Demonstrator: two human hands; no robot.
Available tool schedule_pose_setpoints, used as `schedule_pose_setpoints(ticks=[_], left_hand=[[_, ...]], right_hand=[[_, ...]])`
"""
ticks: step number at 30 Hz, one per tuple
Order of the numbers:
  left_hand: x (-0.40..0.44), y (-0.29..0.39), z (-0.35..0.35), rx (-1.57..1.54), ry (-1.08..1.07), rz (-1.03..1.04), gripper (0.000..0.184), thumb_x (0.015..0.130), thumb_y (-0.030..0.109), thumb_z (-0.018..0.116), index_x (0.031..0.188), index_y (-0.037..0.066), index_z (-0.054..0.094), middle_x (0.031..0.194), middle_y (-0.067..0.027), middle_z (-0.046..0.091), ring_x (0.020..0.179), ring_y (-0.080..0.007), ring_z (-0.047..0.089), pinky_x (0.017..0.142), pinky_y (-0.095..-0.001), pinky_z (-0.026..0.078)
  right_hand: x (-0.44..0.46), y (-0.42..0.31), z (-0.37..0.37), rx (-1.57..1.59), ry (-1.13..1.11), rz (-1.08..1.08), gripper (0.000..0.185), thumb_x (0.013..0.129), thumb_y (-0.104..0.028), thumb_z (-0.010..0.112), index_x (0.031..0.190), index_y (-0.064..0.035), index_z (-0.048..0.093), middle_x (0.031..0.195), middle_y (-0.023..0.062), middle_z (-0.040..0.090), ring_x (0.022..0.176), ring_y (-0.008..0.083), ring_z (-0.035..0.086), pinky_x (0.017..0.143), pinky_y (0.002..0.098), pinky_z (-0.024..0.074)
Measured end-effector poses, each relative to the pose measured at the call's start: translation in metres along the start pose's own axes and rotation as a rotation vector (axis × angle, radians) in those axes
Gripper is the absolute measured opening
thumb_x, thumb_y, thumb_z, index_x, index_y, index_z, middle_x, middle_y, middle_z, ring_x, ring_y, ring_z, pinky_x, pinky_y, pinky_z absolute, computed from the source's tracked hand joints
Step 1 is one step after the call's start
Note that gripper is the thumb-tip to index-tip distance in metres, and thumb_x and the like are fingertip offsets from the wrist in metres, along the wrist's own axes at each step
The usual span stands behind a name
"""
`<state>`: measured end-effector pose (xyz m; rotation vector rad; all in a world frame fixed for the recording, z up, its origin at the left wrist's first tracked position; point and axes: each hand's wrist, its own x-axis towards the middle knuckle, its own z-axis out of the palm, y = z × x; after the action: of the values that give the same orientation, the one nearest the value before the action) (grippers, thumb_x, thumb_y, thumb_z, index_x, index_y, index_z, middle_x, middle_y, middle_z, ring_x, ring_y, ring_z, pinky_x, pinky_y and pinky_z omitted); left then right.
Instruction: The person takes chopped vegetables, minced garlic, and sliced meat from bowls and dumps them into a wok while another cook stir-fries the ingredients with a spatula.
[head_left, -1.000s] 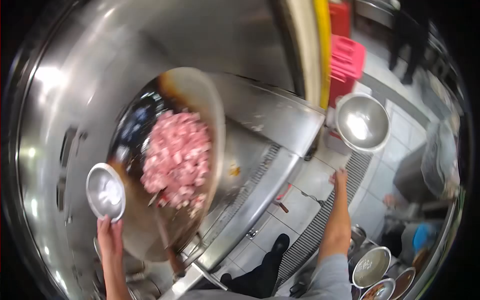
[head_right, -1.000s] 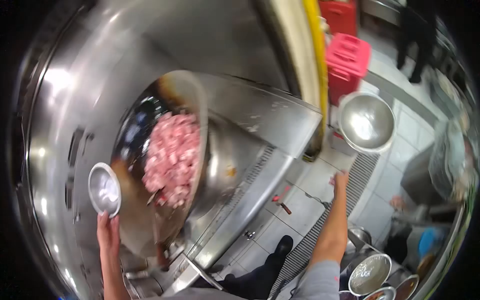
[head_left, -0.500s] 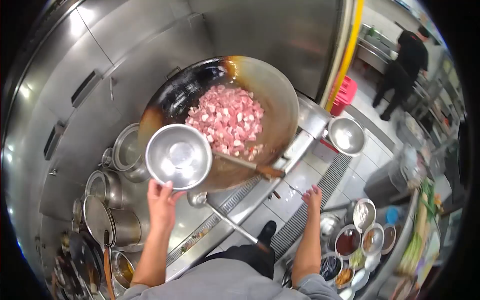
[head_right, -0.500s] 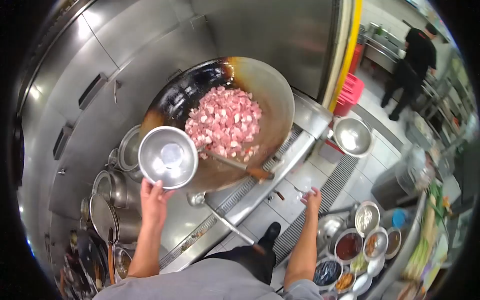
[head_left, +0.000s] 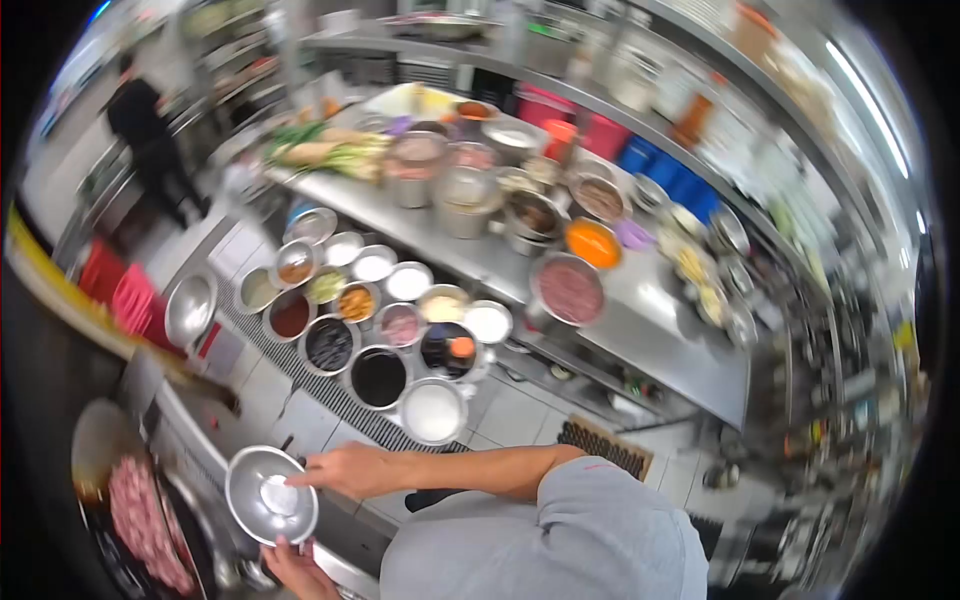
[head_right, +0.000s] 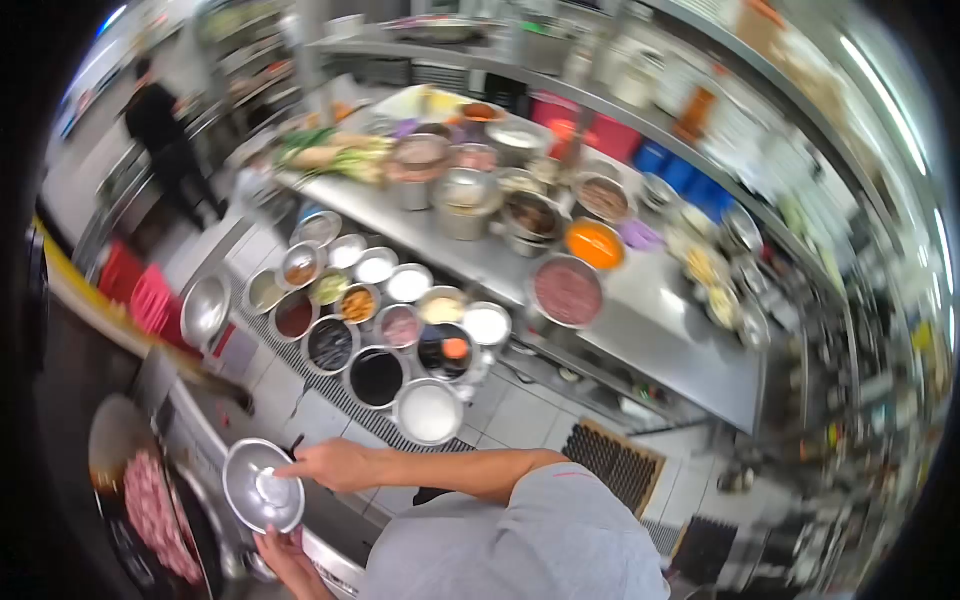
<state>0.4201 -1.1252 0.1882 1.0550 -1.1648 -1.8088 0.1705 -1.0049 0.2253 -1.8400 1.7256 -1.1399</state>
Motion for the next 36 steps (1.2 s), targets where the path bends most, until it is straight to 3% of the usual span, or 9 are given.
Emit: schedule_pose_setpoints(ticks=[4,8,11,17,21,27,29,32,36], left_hand=[[-0.056,-0.015,0.096,0.464,-0.070,-0.113,0.026,0.099,0.015,0.055,0.116,-0.004,0.060,0.116,-0.0163,0.063,0.104,-0.0278,0.063,0.082,-0.0372,0.056],[-0.103,-0.059,0.178,0.212,-0.464,-0.150,0.022,0.096,0.015,0.058,0.115,0.005,0.052,0.102,-0.0047,0.063,0.080,-0.0126,0.060,0.066,-0.0288,0.056],[-0.167,-0.054,0.269,0.387,-0.582,-0.177,0.031,0.101,0.017,0.053,0.124,-0.004,0.054,0.117,-0.0182,0.061,0.105,-0.0293,0.064,0.079,-0.0399,0.058],[-0.216,-0.127,0.353,0.578,-0.829,-0.077,0.024,0.100,0.010,0.055,0.120,-0.002,0.052,0.117,-0.0160,0.060,0.101,-0.0249,0.065,0.077,-0.0363,0.059],[-0.232,-0.176,0.358,0.822,-0.998,0.043,0.020,0.098,0.010,0.058,0.116,0.000,0.058,0.107,-0.0134,0.064,0.098,-0.0232,0.065,0.078,-0.0362,0.057],[-0.242,-0.176,0.326,1.268,-0.994,0.241,0.019,0.095,0.011,0.062,0.112,0.002,0.063,0.098,-0.0146,0.068,0.087,-0.0229,0.065,0.076,-0.0344,0.053],[-0.244,-0.168,0.309,1.283,-0.876,0.209,0.018,0.096,0.010,0.063,0.112,0.003,0.063,0.096,-0.0126,0.067,0.087,-0.0201,0.063,0.078,-0.0317,0.051],[-0.233,-0.168,0.259,1.230,-0.723,0.146,0.017,0.098,0.015,0.062,0.112,0.006,0.064,0.102,-0.0135,0.069,0.089,-0.0252,0.064,0.083,-0.0344,0.051],[-0.252,-0.171,0.247,1.095,-0.502,0.199,0.007,0.091,0.004,0.062,0.095,-0.002,0.063,0.079,-0.0094,0.066,0.073,-0.0150,0.062,0.070,-0.0284,0.050]], right_hand=[[-0.115,0.017,-0.015,-0.023,0.194,0.096,0.044,0.083,-0.006,0.064,0.126,-0.0131,0.059,0.097,0.0131,0.059,0.086,0.0340,0.065,0.070,0.0441,0.0532],[-0.243,0.050,-0.042,-0.149,0.472,0.157,0.038,0.081,-0.007,0.068,0.118,-0.0129,0.061,0.100,0.0138,0.061,0.086,0.0347,0.064,0.072,0.0445,0.0530],[-0.370,0.053,-0.108,-0.244,0.728,0.401,0.036,0.081,-0.015,0.072,0.116,-0.0151,0.065,0.105,0.0127,0.064,0.092,0.0351,0.064,0.081,0.0439,0.0530],[-0.644,0.066,-0.263,-0.480,1.476,0.966,0.031,0.080,-0.003,0.064,0.111,-0.0064,0.067,0.095,0.0134,0.067,0.087,0.0291,0.064,0.077,0.0382,0.0508],[-0.839,0.116,-0.350,-1.086,1.655,1.113,0.015,0.089,-0.009,0.063,0.104,-0.0037,0.062,0.077,0.0161,0.063,0.071,0.0310,0.061,0.065,0.0413,0.0471],[-1.053,0.199,-0.475,-0.624,1.961,1.243,0.027,0.093,-0.033,0.060,0.104,-0.0085,0.061,0.080,0.0125,0.066,0.066,0.0331,0.065,0.056,0.0457,0.0521],[-1.062,0.176,-0.511,0.268,2.035,0.790,0.029,0.098,-0.032,0.056,0.120,-0.0119,0.060,0.084,0.0080,0.064,0.064,0.0221,0.065,0.051,0.0372,0.0534],[-0.982,0.173,-0.529,-0.426,1.918,0.814,0.039,0.101,-0.028,0.055,0.138,-0.0164,0.052,0.094,0.0045,0.060,0.063,0.0129,0.060,0.050,0.0299,0.0508],[-0.791,0.151,-0.469,-0.389,1.797,0.477,0.047,0.102,-0.015,0.055,0.147,-0.0146,0.044,0.103,0.0035,0.055,0.075,0.0105,0.055,0.063,0.0246,0.0485]])
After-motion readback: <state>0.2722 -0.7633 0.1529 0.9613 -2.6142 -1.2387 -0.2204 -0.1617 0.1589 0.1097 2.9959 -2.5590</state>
